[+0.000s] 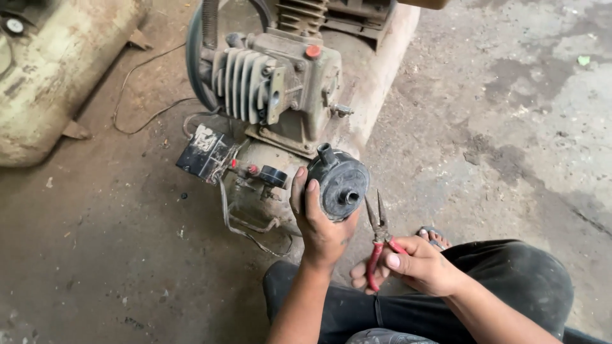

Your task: Reassembling an air compressor filter unit and using pliers to secure components.

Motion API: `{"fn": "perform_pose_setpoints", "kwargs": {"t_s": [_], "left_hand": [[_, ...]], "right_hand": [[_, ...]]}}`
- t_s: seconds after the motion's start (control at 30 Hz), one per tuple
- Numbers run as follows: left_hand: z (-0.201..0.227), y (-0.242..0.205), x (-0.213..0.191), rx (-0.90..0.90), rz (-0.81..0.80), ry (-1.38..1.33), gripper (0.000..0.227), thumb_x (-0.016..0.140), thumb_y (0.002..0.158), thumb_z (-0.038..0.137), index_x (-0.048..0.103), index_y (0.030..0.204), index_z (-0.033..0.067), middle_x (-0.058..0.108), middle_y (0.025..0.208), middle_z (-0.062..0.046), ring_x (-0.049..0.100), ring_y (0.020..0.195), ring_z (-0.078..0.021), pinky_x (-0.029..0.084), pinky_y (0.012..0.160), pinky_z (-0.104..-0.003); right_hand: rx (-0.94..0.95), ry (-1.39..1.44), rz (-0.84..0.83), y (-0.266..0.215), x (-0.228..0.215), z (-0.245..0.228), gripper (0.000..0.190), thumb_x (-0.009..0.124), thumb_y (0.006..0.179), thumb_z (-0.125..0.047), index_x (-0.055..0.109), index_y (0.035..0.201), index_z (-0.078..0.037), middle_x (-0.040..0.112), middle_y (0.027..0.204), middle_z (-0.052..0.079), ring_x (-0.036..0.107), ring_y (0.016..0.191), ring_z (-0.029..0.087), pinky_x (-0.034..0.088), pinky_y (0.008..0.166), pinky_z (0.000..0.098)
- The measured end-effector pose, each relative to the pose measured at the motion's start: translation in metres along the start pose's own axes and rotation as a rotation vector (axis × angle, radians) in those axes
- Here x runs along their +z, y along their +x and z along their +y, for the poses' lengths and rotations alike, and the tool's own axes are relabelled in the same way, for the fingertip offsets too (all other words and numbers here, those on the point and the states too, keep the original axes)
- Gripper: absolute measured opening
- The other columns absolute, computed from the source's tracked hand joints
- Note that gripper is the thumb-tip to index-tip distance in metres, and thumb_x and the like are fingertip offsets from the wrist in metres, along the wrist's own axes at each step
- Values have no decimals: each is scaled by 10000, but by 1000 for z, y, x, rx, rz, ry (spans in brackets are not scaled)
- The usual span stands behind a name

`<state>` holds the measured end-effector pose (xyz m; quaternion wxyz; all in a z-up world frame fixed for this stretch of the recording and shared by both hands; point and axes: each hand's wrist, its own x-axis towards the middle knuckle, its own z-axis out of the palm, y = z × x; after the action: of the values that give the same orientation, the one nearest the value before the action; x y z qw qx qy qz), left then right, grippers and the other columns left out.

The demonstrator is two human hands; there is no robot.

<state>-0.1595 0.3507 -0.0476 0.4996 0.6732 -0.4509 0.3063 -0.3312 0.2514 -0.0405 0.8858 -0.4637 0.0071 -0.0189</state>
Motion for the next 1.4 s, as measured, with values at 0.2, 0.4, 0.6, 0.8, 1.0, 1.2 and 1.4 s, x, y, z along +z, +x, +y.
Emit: {"fn": "perform_pose_setpoints", "kwargs": {"t_s": [0.2,0.4,0.6,0.8,1.0,1.2,1.4], "left_hand": [[8,-3,16,51,52,-19,601,659,987,208,330,1435,-23,432,1454,-318,491,1388,-465,508,1167,-529],[5,2,18,45,107,-61,636,664,973,256,314,1445,13,421,1440,-305,492,1365,-469,502,1155,-554],[6,0,13,80,58,-56,794,775,915,213,271,1511,69,390,1479,-287,486,1392,-421,524,1161,-528],[8,21,-5,183,-31,46,749,741,998,415,312,1492,49,384,1478,-278,530,1356,-393,591,1113,-472],[14,47,-41,236,-341,5,994,997,879,193,276,1555,86,429,1503,-241,628,1287,-366,602,1044,-410],[5,49,-51,48,-591,-228,1068,980,696,188,296,1498,19,404,1474,-288,521,1370,-455,531,1167,-520],[13,59,-58,17,-506,-172,986,953,735,170,318,1468,-11,417,1468,-277,479,1411,-452,479,1200,-506]], "right_hand": [[-19,-21,-63,10,-4,-4,423,611,999,-327,659,929,87,752,1008,312,755,852,374,608,781,452],[-97,99,-99,19,1,-2,447,546,1033,-337,573,790,38,640,738,260,626,576,299,441,606,332],[-127,191,-73,19,-9,10,455,581,1022,-358,594,776,25,531,585,201,479,482,279,388,463,350],[-81,137,-18,8,-30,6,458,661,986,-310,569,705,40,522,509,199,443,387,237,344,387,340],[-47,-118,29,-9,-45,-1,457,653,985,-298,570,673,26,593,558,182,495,405,219,389,378,302],[-182,-877,327,-25,-73,1,468,778,855,-303,431,585,-143,410,540,-47,395,457,88,312,432,271],[-2,-424,874,-12,-56,-27,353,640,1022,-203,676,806,74,667,746,169,542,505,198,436,380,293]]}}
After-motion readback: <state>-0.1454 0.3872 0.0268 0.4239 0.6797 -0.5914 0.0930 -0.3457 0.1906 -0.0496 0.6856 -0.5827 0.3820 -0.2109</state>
